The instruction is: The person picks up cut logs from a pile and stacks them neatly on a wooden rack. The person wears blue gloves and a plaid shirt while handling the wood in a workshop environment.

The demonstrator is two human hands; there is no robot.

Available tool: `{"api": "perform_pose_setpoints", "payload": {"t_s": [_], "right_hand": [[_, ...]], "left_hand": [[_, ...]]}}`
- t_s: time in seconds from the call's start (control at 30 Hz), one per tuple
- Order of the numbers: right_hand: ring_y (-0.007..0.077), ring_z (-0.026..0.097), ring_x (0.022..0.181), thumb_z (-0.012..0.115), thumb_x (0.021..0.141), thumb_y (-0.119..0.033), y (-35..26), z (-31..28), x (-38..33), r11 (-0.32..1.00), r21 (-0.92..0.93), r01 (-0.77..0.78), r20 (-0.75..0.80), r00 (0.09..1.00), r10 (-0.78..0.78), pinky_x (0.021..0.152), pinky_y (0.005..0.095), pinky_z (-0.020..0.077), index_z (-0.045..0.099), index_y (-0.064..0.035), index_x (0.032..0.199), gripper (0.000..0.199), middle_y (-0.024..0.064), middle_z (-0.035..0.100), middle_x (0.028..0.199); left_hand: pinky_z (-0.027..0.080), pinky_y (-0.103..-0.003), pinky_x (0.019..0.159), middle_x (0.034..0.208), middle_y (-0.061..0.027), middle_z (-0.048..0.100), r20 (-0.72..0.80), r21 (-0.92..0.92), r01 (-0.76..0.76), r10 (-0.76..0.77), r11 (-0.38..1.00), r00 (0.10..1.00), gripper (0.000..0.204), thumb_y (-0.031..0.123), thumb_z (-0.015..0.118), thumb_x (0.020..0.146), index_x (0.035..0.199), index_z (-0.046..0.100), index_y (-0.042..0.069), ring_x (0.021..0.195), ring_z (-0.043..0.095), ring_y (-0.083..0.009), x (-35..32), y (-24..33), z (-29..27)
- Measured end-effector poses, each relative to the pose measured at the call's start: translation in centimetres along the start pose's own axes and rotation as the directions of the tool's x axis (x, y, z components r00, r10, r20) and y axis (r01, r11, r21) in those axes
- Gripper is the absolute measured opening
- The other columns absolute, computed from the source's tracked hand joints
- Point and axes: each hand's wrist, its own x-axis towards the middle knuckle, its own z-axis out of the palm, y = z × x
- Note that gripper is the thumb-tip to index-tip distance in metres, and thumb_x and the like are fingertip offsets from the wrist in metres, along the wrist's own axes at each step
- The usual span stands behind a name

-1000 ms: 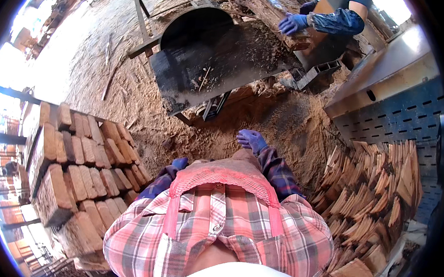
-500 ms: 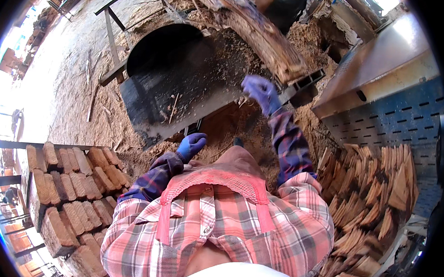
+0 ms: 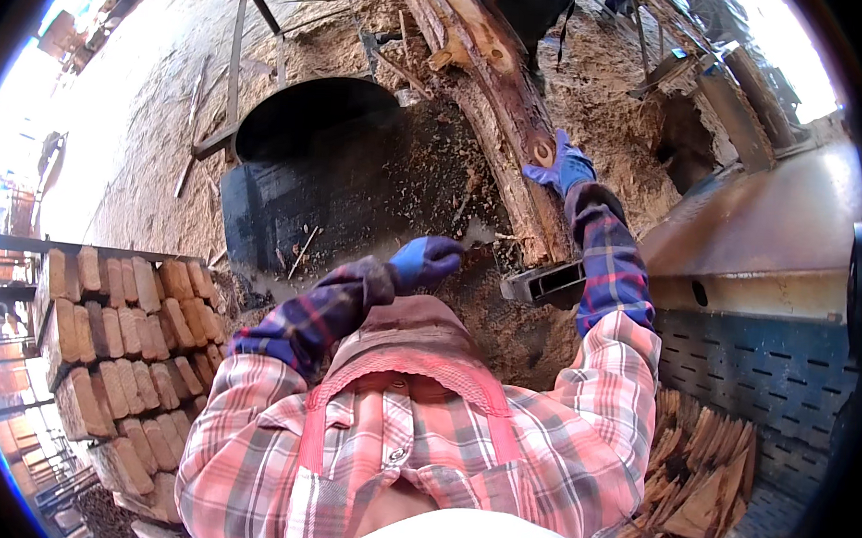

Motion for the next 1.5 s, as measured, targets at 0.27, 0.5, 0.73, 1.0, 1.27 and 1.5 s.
{"api": "perform_pose_setpoints", "payload": {"t_s": [0.27, 0.5, 0.73, 1.0, 1.27, 1.5], "right_hand": [[0.0365, 0.047, 0.117, 0.078, 0.062, -0.043, -5.8, -1.0, -4.7, 0.995, -0.034, -0.093, -0.191, 0.978, 0.085, 0.096, 0.0460, 0.0399, 0.026, -0.0083, 0.136, 0.098, 0.0207, 0.045, 0.129], [0.0317, 0.057, 0.099, 0.078, 0.063, -0.033, -7.5, 1.6, -5.6, 0.958, 0.120, 0.261, -0.274, 0.936, -0.221, 0.081, 0.0372, 0.0469, 0.045, -0.0029, 0.124, 0.076, 0.0234, 0.056, 0.111], [0.0183, 0.061, 0.092, 0.065, 0.083, -0.031, 3.0, -0.4, 7.8, 0.841, 0.387, 0.378, -0.464, 0.868, -0.177, 0.083, 0.0267, 0.0470, 0.062, 0.0029, 0.105, 0.041, 0.0103, 0.065, 0.096], [0.0157, 0.058, 0.101, 0.069, 0.081, -0.014, 2.6, 5.5, 10.9, 0.207, 0.977, -0.041, 0.107, 0.942, -0.317, 0.088, 0.0259, 0.0471, 0.053, 0.0065, 0.114, 0.042, 0.0087, 0.062, 0.106], [0.0111, 0.058, 0.086, 0.075, 0.077, -0.021, -8.0, 7.2, 4.8, 0.272, 0.962, 0.010, 0.091, 0.930, -0.357, 0.077, 0.0246, 0.0474, 0.057, -0.0023, 0.114, 0.045, 0.0030, 0.062, 0.100], [0.0116, 0.058, 0.088, 0.076, 0.075, -0.022, -13.3, 10.5, 3.1, 0.357, 0.925, 0.128, -0.012, 0.951, -0.310, 0.079, 0.0247, 0.0469, 0.056, -0.0033, 0.115, 0.049, 0.0032, 0.063, 0.102]], "left_hand": [[0.048, -0.025, 0.067, 0.090, -0.0017, 0.061, -0.078, -0.768, -0.025, -0.054, 0.640, 0.995, 0.029, 0.026, 0.057, 0.087, 0.108, 0.059, 0.006, 0.076, 0.058, -0.0122, 11.7, 2.7, -1.6], [0.052, -0.037, 0.069, 0.085, -0.0095, 0.066, 0.007, -0.943, 0.091, -0.256, 0.319, 0.967, 0.025, 0.036, 0.057, 0.086, 0.091, 0.061, 0.011, 0.075, 0.064, -0.0222, 16.7, 1.3, -3.8], [0.053, -0.035, 0.061, 0.082, -0.0103, 0.066, -0.123, -0.854, 0.118, -0.416, 0.507, 0.901, 0.023, 0.030, 0.064, 0.084, 0.087, 0.061, 0.007, 0.069, 0.064, -0.0209, 19.3, 1.2, -4.4], [0.053, -0.031, 0.071, 0.089, -0.0082, 0.066, -0.429, -0.877, -0.322, -0.283, 0.356, 0.858, 0.034, 0.014, 0.071, 0.073, 0.102, 0.062, -0.001, 0.078, 0.065, -0.0188, 16.1, 3.7, -2.8], [0.048, -0.028, 0.080, 0.091, -0.0046, 0.066, -0.596, -0.734, -0.425, -0.203, 0.530, 0.777, 0.022, 0.012, 0.066, 0.076, 0.096, 0.067, 0.002, 0.083, 0.062, -0.0153, 9.3, -3.3, -6.2], [0.046, -0.029, 0.083, 0.095, -0.0074, 0.066, -0.747, -0.385, -0.491, 0.048, 0.782, 0.664, 0.027, 0.001, 0.061, 0.076, 0.102, 0.066, 0.008, 0.088, 0.063, -0.0192, 3.6, -5.0, -8.6]]}}
